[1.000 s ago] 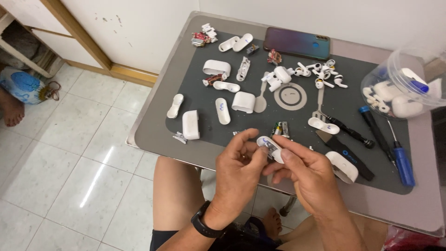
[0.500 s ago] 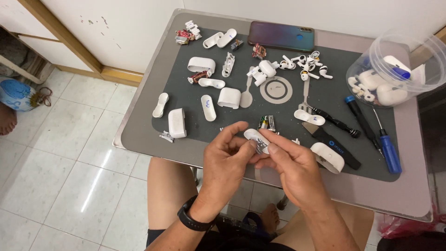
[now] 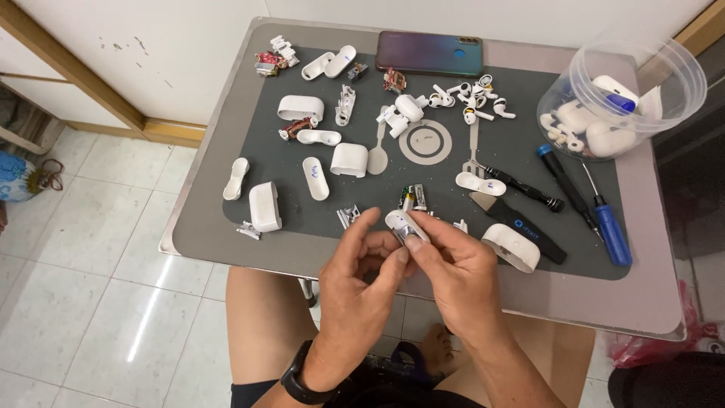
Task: A person is seen assembling the internal components of an earbud charging case, carefully fitting small parts together by hand.
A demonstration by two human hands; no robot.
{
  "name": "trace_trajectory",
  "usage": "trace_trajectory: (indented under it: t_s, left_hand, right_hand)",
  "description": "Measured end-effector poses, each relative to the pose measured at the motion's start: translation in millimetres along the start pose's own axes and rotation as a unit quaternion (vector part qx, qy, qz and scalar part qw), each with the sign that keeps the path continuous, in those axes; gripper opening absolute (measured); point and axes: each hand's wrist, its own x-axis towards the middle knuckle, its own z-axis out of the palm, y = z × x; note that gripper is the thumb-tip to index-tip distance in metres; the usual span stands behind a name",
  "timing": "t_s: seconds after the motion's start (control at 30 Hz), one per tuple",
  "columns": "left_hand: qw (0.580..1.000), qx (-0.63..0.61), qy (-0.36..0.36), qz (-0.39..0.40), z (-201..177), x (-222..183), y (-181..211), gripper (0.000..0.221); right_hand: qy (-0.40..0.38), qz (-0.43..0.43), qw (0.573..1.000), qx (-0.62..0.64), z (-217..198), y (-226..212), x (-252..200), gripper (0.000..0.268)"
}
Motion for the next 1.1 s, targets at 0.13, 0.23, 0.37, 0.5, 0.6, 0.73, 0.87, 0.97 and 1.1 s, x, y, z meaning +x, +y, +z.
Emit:
trace_trajectory:
  t_s: [0.13, 0.23, 0.37, 0.5, 0.6, 0.73, 0.87, 0.97, 1.1]
  left_hand:
    - [0.995, -0.067, 0.008, -0.073, -2, 1, 3, 0.049]
    - [0.991, -0.078, 0.010, -0.110, -3, 5, 6, 0.050]
    - [0.991, -0.050, 0.020, -0.121, -1, 9, 7, 0.047]
    - [0.993, -0.062, 0.017, -0.100, 0, 9, 5, 0.048]
    - [0.993, -0.019, 0.045, -0.111, 1, 11, 4, 0.050]
    - [0.997, 0.028, 0.062, -0.040, 2, 13, 1, 0.044]
    - [0.990, 0.113, 0.082, 0.017, 2, 16, -1, 0.040]
    - [0.982, 0.168, 0.086, 0.011, 5, 17, 2, 0.040]
    - [0.975, 0.204, 0.079, 0.052, 7, 15, -1, 0.039]
  right_hand:
    - [0.006, -0.001, 1.000, -0.022, 0, 3, -2, 0.037]
    - [-0.017, -0.013, 0.999, -0.046, -3, 3, -5, 0.038]
    - [-0.069, -0.007, 0.998, -0.002, -12, 9, -5, 0.046]
    - [-0.095, -0.054, 0.993, 0.039, -16, 16, 1, 0.044]
    - [-0.068, -0.019, 0.990, 0.125, -15, 21, 5, 0.047]
    - [-0.078, -0.023, 0.992, 0.101, -12, 15, 4, 0.049]
    - [-0.077, -0.049, 0.994, -0.056, -9, 3, -3, 0.047]
    - [-0.058, -0.086, 0.988, -0.116, -9, 9, -5, 0.044]
    - [-0.035, -0.075, 0.991, -0.102, -1, 6, -7, 0.042]
